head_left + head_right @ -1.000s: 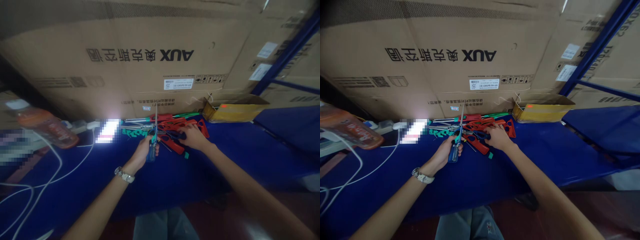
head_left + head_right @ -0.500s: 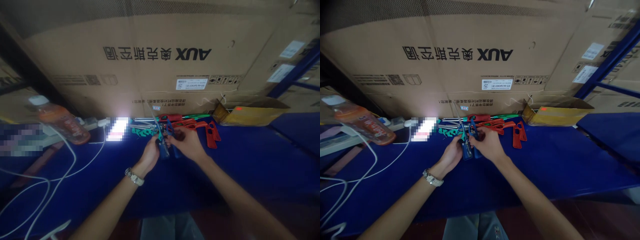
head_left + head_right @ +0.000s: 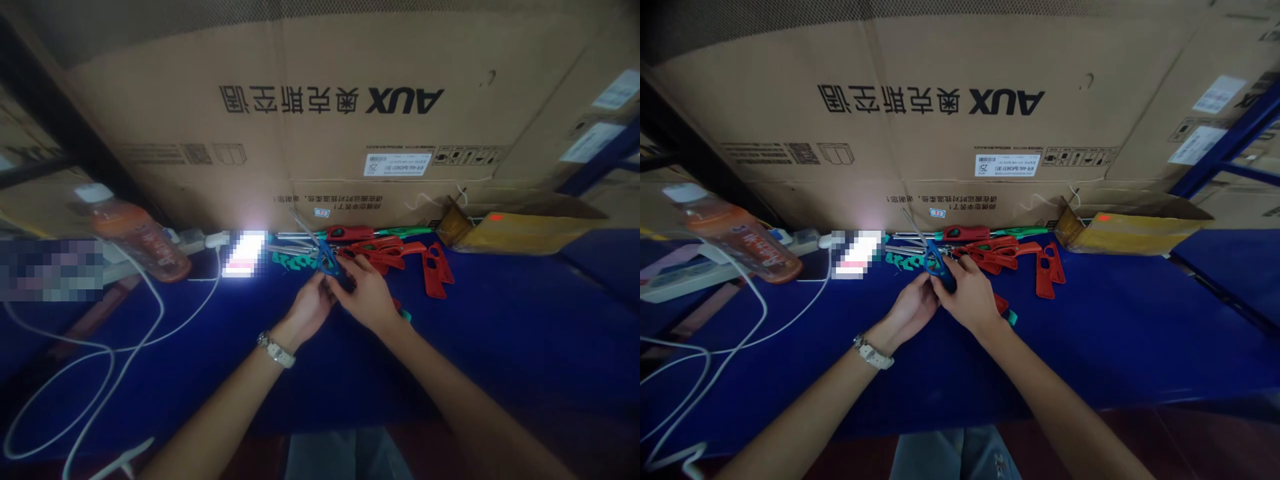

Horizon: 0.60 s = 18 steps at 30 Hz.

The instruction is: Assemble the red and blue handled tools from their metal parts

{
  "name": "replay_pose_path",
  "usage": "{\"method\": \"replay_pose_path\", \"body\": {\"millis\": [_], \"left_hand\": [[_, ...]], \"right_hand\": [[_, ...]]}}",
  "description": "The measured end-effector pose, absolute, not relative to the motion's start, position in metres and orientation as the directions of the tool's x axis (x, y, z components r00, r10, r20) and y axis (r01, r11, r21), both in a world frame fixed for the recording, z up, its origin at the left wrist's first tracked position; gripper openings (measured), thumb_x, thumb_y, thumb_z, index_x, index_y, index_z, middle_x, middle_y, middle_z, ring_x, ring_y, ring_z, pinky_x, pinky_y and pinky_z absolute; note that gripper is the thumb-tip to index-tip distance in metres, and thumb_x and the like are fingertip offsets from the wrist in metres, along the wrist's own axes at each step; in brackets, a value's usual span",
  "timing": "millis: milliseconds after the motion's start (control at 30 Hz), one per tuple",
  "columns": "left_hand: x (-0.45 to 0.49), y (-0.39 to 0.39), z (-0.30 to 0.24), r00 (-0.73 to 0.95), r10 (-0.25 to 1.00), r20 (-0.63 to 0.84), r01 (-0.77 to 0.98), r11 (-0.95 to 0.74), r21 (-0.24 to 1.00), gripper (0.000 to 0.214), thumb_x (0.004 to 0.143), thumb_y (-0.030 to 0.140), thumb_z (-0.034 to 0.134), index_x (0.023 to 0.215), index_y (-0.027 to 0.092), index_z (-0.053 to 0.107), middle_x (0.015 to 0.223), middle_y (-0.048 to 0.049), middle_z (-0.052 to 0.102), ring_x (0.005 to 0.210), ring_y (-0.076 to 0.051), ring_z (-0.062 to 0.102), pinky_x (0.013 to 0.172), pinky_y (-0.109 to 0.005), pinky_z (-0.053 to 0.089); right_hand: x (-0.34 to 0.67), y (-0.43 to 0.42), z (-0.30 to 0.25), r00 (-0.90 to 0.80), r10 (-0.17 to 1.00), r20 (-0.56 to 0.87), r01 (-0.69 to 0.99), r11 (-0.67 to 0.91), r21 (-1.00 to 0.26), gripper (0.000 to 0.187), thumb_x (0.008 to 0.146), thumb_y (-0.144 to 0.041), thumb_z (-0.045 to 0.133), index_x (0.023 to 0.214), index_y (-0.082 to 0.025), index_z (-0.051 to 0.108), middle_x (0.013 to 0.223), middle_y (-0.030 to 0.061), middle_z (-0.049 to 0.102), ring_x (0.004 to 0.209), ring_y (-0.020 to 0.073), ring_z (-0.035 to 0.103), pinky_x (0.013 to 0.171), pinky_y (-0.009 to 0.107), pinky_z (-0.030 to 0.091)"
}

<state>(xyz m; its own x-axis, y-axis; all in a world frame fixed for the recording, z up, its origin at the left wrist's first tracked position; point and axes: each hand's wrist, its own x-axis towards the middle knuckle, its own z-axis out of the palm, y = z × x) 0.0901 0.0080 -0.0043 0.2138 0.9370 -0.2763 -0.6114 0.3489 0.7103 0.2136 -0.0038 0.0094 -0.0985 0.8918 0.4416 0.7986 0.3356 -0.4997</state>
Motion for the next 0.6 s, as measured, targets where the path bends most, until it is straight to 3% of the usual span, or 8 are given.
{"method": "replay_pose_path", "body": {"millis": [400, 600], "left_hand": [[0.079, 0.009, 0.004, 0.312, 0.896, -0.316, -0.693, 0.442, 0.569, 0.018, 0.085, 0.008, 0.049, 0.084, 0.015, 0.065, 0.075, -0.0031, 0.065, 0.065, -0.014, 0.059, 0.083, -0.034, 0.054], [0.08, 0.01, 0.0, 0.27, 0.922, -0.278, -0.663, 0.387, 0.641, 0.014, 0.082, 0.013, 0.054, 0.087, 0.016, 0.067, 0.082, -0.0061, 0.069, 0.073, -0.017, 0.062, 0.081, -0.035, 0.053]], "right_hand": [[0.217, -0.007, -0.002, -0.116, 0.888, 0.445, 0.805, 0.347, -0.481, 0.05, 0.094, -0.044, 0.058, 0.141, -0.031, 0.057, 0.116, 0.0101, 0.052, 0.096, 0.0231, 0.067, 0.078, 0.037, 0.06], [0.219, -0.003, -0.009, -0.208, 0.89, 0.406, 0.743, 0.414, -0.526, 0.053, 0.097, -0.036, 0.054, 0.149, -0.032, 0.047, 0.119, 0.0099, 0.058, 0.095, 0.0234, 0.07, 0.086, 0.04, 0.059]]}}
